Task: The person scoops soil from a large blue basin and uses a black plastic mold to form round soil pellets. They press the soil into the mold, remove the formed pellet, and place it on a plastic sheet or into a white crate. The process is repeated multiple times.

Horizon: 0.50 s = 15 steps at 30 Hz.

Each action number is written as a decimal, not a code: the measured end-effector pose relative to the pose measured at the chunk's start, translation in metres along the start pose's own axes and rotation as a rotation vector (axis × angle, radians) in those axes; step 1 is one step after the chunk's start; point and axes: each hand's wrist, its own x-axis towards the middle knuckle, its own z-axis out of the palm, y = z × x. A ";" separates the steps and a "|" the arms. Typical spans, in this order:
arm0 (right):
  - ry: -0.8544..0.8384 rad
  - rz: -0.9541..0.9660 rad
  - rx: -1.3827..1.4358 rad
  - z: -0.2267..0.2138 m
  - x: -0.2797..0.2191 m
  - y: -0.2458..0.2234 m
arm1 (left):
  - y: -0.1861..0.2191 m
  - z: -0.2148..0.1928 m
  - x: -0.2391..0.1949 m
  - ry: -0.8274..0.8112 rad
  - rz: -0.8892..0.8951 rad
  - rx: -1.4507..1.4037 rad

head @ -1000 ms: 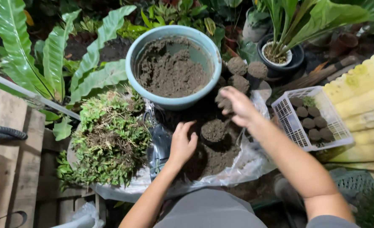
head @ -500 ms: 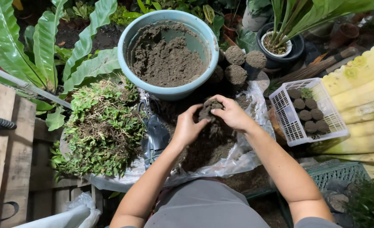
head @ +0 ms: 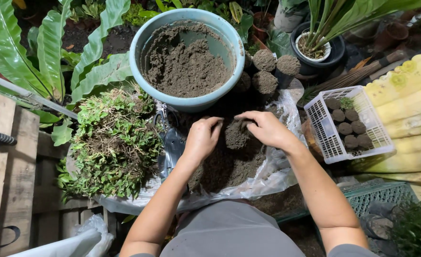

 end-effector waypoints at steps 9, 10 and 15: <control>0.064 0.069 -0.106 0.001 0.005 -0.014 | 0.035 -0.017 0.001 -0.074 -0.026 0.083; 0.064 0.068 -0.107 -0.002 0.004 -0.012 | 0.032 -0.016 0.001 -0.074 -0.027 0.083; 0.052 0.098 -0.061 -0.003 0.003 -0.024 | 0.005 -0.003 -0.002 0.000 0.044 0.080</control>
